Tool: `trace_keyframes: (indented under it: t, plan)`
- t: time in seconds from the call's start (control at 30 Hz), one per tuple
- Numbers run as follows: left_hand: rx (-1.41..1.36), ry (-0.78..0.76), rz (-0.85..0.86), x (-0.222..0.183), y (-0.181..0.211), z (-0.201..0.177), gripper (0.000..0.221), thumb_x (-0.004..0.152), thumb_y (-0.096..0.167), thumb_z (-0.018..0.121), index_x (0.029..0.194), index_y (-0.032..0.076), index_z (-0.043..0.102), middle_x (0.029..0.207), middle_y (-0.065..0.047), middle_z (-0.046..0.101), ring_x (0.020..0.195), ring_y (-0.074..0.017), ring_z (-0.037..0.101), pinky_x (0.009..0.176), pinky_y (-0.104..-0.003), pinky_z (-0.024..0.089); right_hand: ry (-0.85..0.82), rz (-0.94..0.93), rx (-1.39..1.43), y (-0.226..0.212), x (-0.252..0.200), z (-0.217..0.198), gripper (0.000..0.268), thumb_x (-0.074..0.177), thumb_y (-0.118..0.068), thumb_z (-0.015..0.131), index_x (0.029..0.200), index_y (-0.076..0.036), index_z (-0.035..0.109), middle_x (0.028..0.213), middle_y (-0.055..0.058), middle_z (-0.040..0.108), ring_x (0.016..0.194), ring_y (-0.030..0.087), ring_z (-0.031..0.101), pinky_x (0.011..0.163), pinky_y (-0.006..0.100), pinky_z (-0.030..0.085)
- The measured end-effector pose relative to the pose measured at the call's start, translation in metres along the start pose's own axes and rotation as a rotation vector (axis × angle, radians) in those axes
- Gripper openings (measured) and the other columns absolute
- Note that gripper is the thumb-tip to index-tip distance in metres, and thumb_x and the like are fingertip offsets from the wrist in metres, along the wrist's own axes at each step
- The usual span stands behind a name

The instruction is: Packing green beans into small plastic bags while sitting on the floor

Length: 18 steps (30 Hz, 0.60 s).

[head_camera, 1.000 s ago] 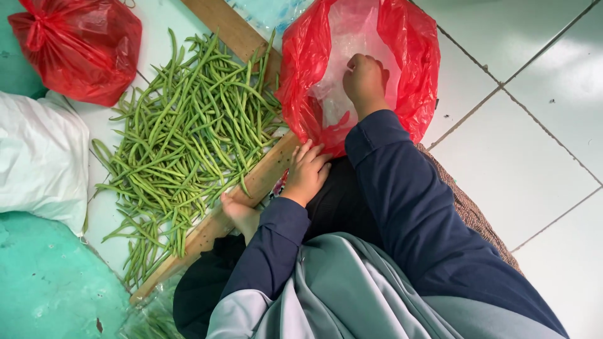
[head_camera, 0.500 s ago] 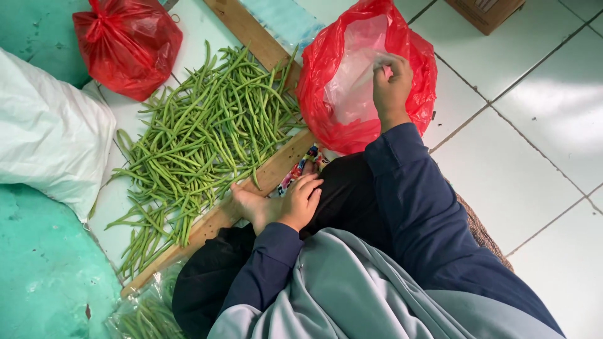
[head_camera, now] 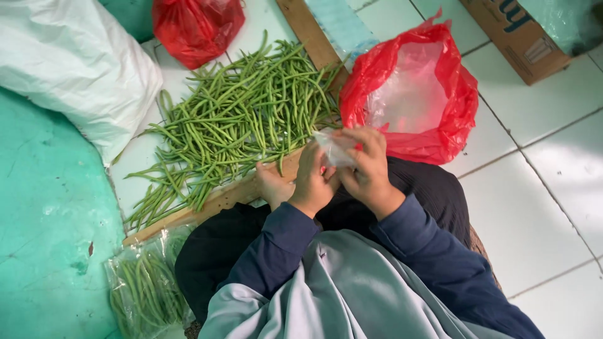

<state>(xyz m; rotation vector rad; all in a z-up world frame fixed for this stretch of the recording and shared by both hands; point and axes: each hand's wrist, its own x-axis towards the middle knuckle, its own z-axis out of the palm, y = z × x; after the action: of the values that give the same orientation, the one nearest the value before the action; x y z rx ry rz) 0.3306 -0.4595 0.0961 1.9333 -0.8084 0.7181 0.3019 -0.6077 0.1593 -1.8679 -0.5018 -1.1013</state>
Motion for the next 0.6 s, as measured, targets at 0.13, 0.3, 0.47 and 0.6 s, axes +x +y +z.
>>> trace_keyframes:
  t: [0.13, 0.3, 0.47, 0.6]
  plan:
    - [-0.003, -0.051, -0.148, -0.013, 0.025, -0.052, 0.033, 0.087, 0.009, 0.068, 0.119, 0.000, 0.068, 0.112, -0.019, 0.071, 0.107, -0.0412, 0.068, 0.097, -0.047, 0.054, -0.175, 0.036, 0.147, -0.026, -0.017, 0.003, 0.022, 0.079, -0.007, 0.081, 0.096, -0.002, 0.068, 0.126, 0.022, 0.067, 0.112, 0.049, 0.061, 0.096, 0.057, 0.047]
    - [-0.266, -0.242, -0.362, -0.061, 0.030, -0.114, 0.024, 0.085, 0.005, 0.071, 0.108, 0.010, 0.074, 0.091, -0.013, 0.074, 0.084, -0.0381, 0.072, 0.077, -0.043, 0.058, -0.453, 0.162, 0.386, -0.057, 0.005, -0.017, 0.063, 0.086, -0.029, 0.080, 0.140, -0.005, 0.059, 0.148, 0.025, 0.051, 0.128, 0.047, 0.055, 0.105, 0.058, 0.044]
    - [-0.357, -0.313, -0.339, -0.060, 0.058, -0.135, 0.016, 0.091, 0.005, 0.066, 0.105, 0.000, 0.070, 0.082, -0.019, 0.066, 0.074, -0.0425, 0.068, 0.072, -0.046, 0.058, -0.667, 0.085, 0.445, -0.070, 0.024, -0.012, 0.044, 0.092, -0.022, 0.073, 0.130, -0.004, 0.061, 0.134, 0.025, 0.053, 0.113, 0.051, 0.053, 0.093, 0.060, 0.044]
    - [-0.395, -0.404, -0.420, -0.048, 0.068, -0.147, 0.019, 0.101, 0.014, 0.058, 0.097, 0.004, 0.074, 0.081, -0.017, 0.072, 0.074, -0.0403, 0.070, 0.067, -0.043, 0.058, -0.612, 0.011, 0.475, -0.085, 0.034, 0.004, 0.021, 0.092, -0.012, 0.075, 0.079, -0.006, 0.061, 0.076, 0.009, 0.053, 0.069, 0.037, 0.054, 0.064, 0.043, 0.046]
